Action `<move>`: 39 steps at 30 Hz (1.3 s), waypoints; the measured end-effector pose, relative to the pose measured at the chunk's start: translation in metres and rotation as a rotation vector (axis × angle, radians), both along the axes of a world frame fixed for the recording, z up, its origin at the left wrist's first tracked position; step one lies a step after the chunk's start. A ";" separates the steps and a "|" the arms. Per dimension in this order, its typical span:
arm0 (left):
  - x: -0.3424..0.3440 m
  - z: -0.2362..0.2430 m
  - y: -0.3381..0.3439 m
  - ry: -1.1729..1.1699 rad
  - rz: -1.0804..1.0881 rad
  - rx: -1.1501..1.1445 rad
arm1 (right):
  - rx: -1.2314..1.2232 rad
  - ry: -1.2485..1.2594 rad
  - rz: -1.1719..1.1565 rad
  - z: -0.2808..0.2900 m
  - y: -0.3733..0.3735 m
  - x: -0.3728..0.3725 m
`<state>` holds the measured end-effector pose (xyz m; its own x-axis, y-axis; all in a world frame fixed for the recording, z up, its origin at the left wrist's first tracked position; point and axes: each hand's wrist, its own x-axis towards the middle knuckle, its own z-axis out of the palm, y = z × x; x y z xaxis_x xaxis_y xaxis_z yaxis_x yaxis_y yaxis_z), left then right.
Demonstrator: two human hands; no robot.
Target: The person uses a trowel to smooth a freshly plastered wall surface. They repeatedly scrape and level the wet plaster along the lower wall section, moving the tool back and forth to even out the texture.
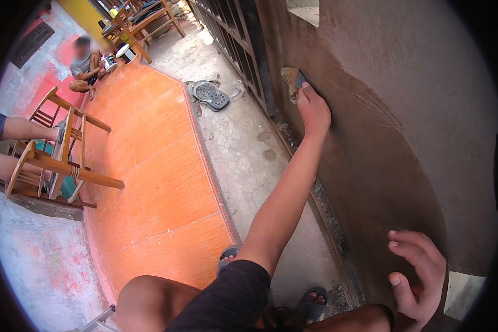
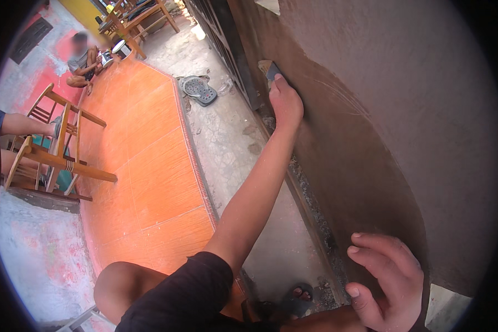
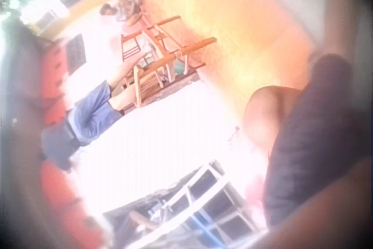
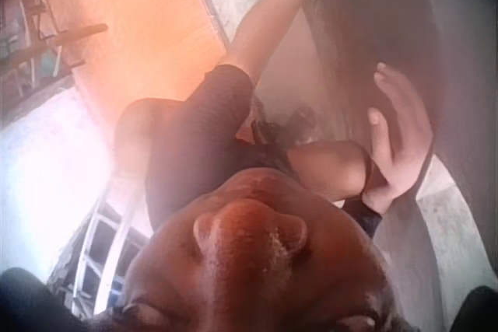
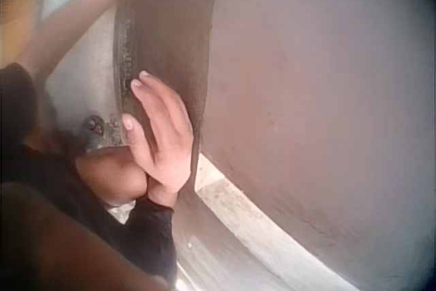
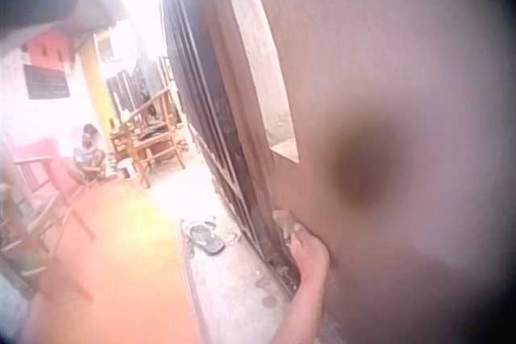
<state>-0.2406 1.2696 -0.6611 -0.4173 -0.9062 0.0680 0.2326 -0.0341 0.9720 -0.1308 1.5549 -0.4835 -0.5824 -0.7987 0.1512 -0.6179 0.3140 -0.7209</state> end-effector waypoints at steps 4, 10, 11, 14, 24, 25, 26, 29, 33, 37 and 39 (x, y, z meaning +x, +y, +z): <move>0.008 0.008 0.013 0.051 -0.078 -0.122 | 0.152 -0.045 0.224 0.013 -0.007 -0.002; 0.014 0.004 0.032 0.006 -0.186 -0.197 | 0.111 -0.009 0.177 0.018 0.003 -0.004; 0.003 0.008 0.004 0.009 -0.143 -0.098 | 0.135 -0.002 0.167 0.017 0.004 -0.003; -0.025 -0.009 -0.058 0.251 0.123 0.256 | 0.152 -0.005 0.187 0.015 0.007 -0.003; 0.007 -0.024 0.025 0.040 -0.127 -0.009 | 0.139 -0.012 0.236 0.016 0.007 -0.007; -0.003 -0.022 -0.011 0.042 -0.141 0.054 | 0.137 -0.018 0.219 0.016 0.005 -0.007; -0.013 -0.035 -0.030 0.065 -0.073 0.263 | 0.135 -0.029 0.209 0.016 0.006 -0.007; -0.014 -0.075 -0.020 -0.211 -0.001 0.057 | 0.089 -0.031 0.253 0.016 0.006 -0.007; 0.032 -0.118 0.128 -0.059 -0.202 0.128 | 0.007 -0.057 0.218 0.016 0.006 -0.012; 0.028 -0.150 0.147 -0.046 -0.191 0.260 | 0.120 -0.006 0.283 0.007 0.007 -0.016; -0.001 -0.150 0.081 0.160 -0.029 0.186 | 0.120 0.023 0.282 0.005 0.009 -0.015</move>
